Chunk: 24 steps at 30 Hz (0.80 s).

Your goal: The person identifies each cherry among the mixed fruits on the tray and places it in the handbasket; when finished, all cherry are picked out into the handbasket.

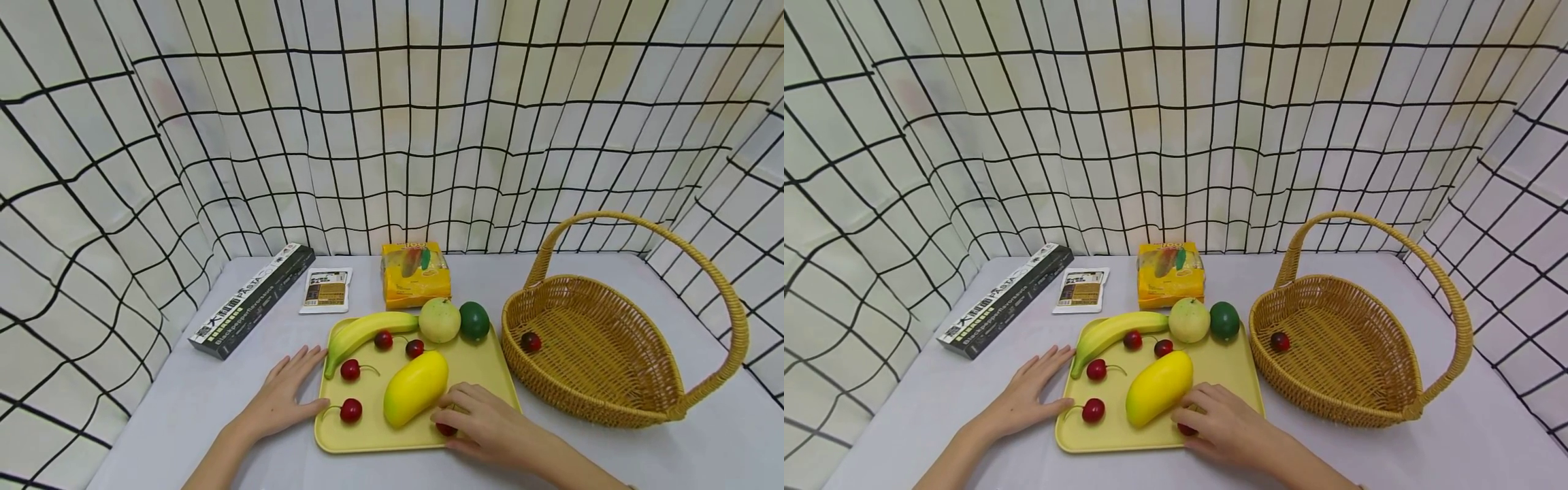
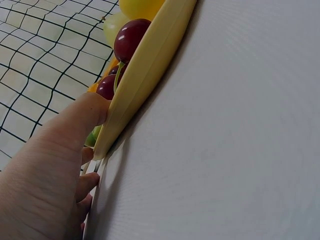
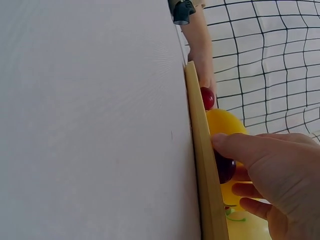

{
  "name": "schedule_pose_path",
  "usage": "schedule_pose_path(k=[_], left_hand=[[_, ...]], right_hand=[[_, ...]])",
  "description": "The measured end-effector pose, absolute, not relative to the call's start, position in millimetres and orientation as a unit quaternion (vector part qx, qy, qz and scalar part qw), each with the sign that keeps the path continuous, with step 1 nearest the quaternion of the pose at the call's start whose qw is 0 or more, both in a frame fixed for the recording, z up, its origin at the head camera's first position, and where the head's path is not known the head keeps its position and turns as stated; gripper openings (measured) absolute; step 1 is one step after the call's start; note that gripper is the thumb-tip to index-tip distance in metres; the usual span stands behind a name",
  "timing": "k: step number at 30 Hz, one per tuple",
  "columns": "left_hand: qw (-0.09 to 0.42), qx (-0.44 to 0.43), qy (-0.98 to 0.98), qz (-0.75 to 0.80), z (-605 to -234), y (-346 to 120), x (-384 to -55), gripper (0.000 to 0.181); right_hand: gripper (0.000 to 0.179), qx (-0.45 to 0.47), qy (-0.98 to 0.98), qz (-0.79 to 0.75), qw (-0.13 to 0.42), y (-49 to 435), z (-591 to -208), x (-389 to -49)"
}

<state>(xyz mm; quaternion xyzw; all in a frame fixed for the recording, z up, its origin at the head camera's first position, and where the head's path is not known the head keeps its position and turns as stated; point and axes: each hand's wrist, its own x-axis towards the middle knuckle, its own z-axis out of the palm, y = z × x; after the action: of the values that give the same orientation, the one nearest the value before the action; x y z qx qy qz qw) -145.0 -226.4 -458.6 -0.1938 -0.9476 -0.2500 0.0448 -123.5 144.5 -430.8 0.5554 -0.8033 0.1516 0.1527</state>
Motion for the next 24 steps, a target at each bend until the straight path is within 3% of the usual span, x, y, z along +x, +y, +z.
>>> schedule_pose_path(k=[9, 19, 24], left_hand=[[0.038, -0.190, -0.949, -0.249, -458.8, -226.5, -144.5, 0.084], [0.040, -0.191, -0.951, -0.241, -459.3, -225.8, -144.6, 0.084], [0.055, -0.201, -0.950, -0.231, -459.1, -224.9, -143.9, 0.083]], right_hand=[[0.036, 0.537, -0.819, 0.166, 0.109, 148.4, -431.6, -122.6], [0.039, 0.563, -0.795, 0.178, 0.140, 150.0, -432.9, -125.6], [0.038, 0.547, -0.810, 0.180, 0.112, 149.9, -432.5, -125.0]])
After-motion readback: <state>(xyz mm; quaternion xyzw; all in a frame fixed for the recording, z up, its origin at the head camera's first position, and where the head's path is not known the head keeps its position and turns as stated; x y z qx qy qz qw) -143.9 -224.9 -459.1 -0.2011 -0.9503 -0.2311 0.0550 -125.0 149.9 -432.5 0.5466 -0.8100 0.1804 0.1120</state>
